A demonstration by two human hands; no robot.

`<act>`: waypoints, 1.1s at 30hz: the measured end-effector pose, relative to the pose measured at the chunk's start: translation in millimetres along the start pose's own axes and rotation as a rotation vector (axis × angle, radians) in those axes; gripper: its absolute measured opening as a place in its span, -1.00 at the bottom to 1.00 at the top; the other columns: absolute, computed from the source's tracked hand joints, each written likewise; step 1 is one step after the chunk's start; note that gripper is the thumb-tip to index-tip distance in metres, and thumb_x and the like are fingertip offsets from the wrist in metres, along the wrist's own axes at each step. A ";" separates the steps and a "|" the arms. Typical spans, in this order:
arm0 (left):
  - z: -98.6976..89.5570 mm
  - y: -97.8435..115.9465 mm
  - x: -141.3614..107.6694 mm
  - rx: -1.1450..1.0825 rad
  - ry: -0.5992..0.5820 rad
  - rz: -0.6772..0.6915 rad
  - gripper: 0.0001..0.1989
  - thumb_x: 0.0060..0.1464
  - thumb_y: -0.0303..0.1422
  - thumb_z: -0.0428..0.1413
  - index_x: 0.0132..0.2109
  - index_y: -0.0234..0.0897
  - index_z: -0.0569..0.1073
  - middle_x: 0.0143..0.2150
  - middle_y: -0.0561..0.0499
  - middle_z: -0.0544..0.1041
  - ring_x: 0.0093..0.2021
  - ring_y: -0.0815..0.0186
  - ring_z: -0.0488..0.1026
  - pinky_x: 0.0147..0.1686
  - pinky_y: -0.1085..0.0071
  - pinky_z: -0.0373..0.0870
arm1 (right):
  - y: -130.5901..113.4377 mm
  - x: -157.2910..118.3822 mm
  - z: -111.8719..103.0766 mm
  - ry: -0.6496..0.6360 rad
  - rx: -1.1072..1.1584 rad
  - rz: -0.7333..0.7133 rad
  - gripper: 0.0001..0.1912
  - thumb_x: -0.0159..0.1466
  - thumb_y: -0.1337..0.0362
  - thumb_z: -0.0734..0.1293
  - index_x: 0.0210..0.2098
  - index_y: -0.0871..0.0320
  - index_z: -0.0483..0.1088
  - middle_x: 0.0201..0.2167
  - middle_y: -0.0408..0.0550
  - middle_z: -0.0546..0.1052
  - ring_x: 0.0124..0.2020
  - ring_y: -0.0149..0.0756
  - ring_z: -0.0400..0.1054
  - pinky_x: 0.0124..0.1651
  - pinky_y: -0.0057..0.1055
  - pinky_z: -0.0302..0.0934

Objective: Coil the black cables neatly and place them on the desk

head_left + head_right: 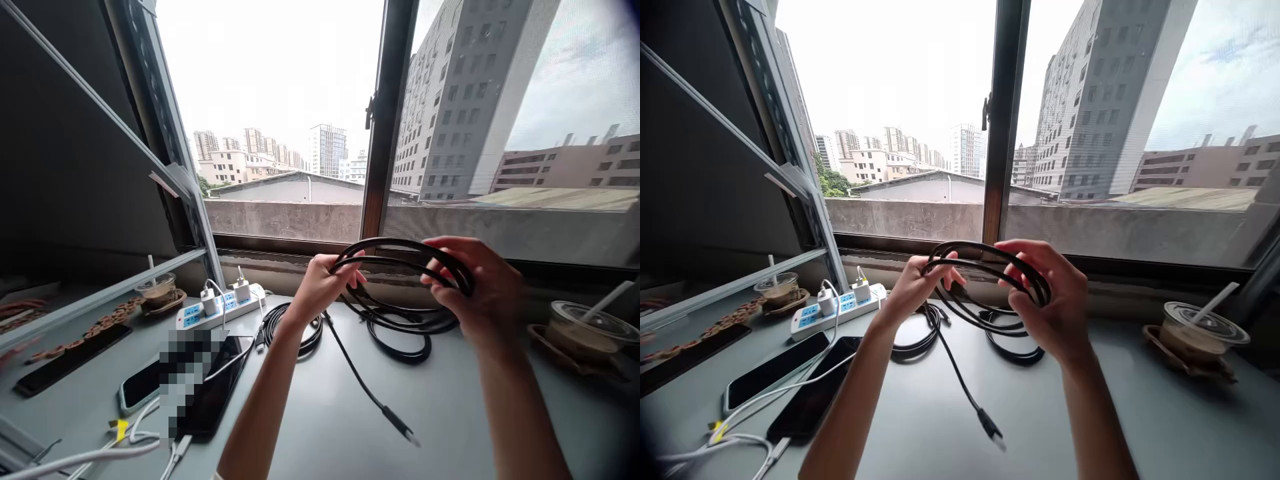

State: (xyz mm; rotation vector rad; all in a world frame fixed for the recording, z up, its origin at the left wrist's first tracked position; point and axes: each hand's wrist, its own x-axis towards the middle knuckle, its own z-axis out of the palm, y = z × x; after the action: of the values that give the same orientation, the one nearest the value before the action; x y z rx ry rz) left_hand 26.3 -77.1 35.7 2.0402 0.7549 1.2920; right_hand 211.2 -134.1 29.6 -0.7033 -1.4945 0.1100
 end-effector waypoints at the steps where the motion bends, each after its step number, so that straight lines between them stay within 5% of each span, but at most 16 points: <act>1: 1.5 -4.5 1.3 -0.016 0.050 -0.023 -0.55 0.09 -0.15 -0.01 -0.64 -0.31 0.36 -0.67 0.01 0.39 -0.49 0.36 0.41 -0.47 0.51 0.28 | 3.8 2.5 0.8 -0.040 -0.053 0.043 -0.56 -0.02 0.43 0.29 -0.13 0.00 0.39 -0.42 -0.17 0.42 -0.48 -0.40 0.30 -0.46 -0.48 0.23; 6: 13.4 0.2 -4.6 0.096 0.229 -0.078 -0.55 0.04 -0.17 0.03 -0.71 -0.29 0.21 -0.78 0.15 0.10 -0.74 0.50 0.10 -0.68 0.52 -0.05 | 4.4 3.3 12.4 -0.126 -0.236 0.132 -0.42 0.01 0.38 0.32 0.05 0.02 0.28 -0.16 -0.09 0.44 -0.32 -0.36 0.39 -0.31 -0.45 0.31; 12: 28.2 20.8 -13.6 0.385 0.366 0.072 -0.50 0.06 -0.21 0.01 -0.71 -0.30 0.02 -0.68 0.15 -0.10 -0.61 0.49 -0.12 -0.61 0.47 -0.13 | -6.9 -1.6 15.7 -0.315 -0.218 0.285 -0.90 0.11 0.32 0.28 -0.41 0.17 0.44 -0.68 -0.21 0.39 -0.66 -0.45 0.29 -0.62 -0.59 0.17; 17: 29.8 5.4 -4.0 0.331 0.396 0.029 -0.55 0.04 -0.20 0.02 -0.68 -0.28 0.07 -0.71 0.16 0.00 -0.63 0.49 -0.04 -0.61 0.50 -0.05 | -26.7 -0.8 2.6 -0.439 -0.026 0.487 -0.77 0.14 0.20 0.31 -0.27 0.20 0.48 -0.80 -0.28 0.28 -0.85 -0.54 0.07 -0.84 -0.63 -0.08; 26: 45.7 -27.7 4.3 0.025 -0.089 -0.457 -0.54 0.02 -0.05 -0.03 -0.61 -0.32 0.35 -0.71 0.03 0.34 -0.66 0.33 0.36 -0.62 0.48 0.25 | -32.1 -3.1 4.9 0.193 0.091 0.436 -0.69 0.09 0.13 0.39 -0.24 0.20 0.52 -0.90 -0.33 0.17 -0.91 -0.56 -0.06 -0.89 -0.60 -0.19; 30: 48.1 -25.9 -0.6 -0.140 -0.475 -0.561 -0.41 0.08 0.05 -0.18 -0.55 -0.36 0.41 -0.62 -0.06 0.45 -0.58 0.30 0.42 -0.47 0.40 0.36 | -33.0 -9.9 15.5 0.237 0.193 0.307 -0.78 0.09 0.17 0.40 -0.29 0.15 0.53 -0.91 -0.33 0.17 -0.92 -0.55 -0.04 -0.88 -0.58 -0.21; 33: 49.2 -23.2 -2.8 -0.185 -0.689 -0.497 -0.43 0.12 -0.01 -0.23 -0.44 -0.33 0.48 -0.49 -0.06 0.50 -0.45 0.29 0.46 -0.34 0.34 0.40 | -37.0 -17.2 21.4 0.190 0.244 0.227 -0.88 0.06 0.24 0.42 -0.37 0.10 0.54 -0.89 -0.32 0.22 -0.91 -0.54 0.00 -0.86 -0.57 -0.20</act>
State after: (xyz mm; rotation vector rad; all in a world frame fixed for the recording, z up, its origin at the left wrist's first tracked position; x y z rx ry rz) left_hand 67.1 -73.1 0.0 1.8062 0.7071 0.3262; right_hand 176.4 -164.3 31.0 -0.6638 -1.1918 0.3821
